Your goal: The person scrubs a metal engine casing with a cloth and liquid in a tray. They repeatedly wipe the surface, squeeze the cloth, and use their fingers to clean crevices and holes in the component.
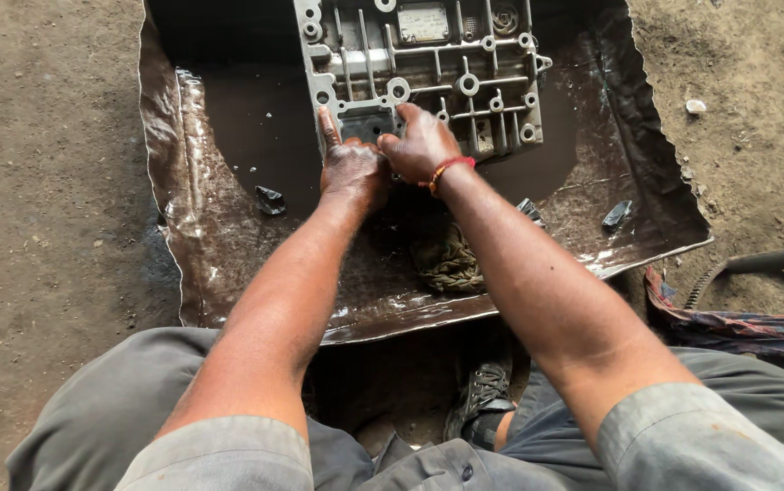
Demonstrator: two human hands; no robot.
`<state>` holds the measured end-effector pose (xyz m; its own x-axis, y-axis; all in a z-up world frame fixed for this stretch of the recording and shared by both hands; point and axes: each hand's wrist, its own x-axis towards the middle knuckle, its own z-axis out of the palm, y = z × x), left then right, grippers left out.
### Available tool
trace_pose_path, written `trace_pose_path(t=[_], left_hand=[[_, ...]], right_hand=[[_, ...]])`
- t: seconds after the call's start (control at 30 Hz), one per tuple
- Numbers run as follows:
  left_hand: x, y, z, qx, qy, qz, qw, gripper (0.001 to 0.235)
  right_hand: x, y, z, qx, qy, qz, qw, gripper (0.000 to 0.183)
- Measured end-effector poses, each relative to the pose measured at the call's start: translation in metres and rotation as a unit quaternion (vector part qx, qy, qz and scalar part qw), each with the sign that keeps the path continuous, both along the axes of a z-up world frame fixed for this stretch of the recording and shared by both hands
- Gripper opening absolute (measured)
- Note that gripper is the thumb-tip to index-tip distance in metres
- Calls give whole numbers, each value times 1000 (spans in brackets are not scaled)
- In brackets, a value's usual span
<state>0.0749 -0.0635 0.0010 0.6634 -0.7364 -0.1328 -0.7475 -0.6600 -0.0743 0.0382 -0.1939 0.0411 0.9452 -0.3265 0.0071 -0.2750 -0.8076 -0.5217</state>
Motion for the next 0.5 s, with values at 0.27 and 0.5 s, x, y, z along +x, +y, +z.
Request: trace_pose_path(t=[0.27,0.5], left_hand=[[-3,2,-3,-16,-2,4,1000,23],[-2,2,-5,-45,-28,-8,999,30]], right_hand=[[-12,4,19,109,50,-36,992,67],[-12,-10,-4,94,61,-45,993,63]])
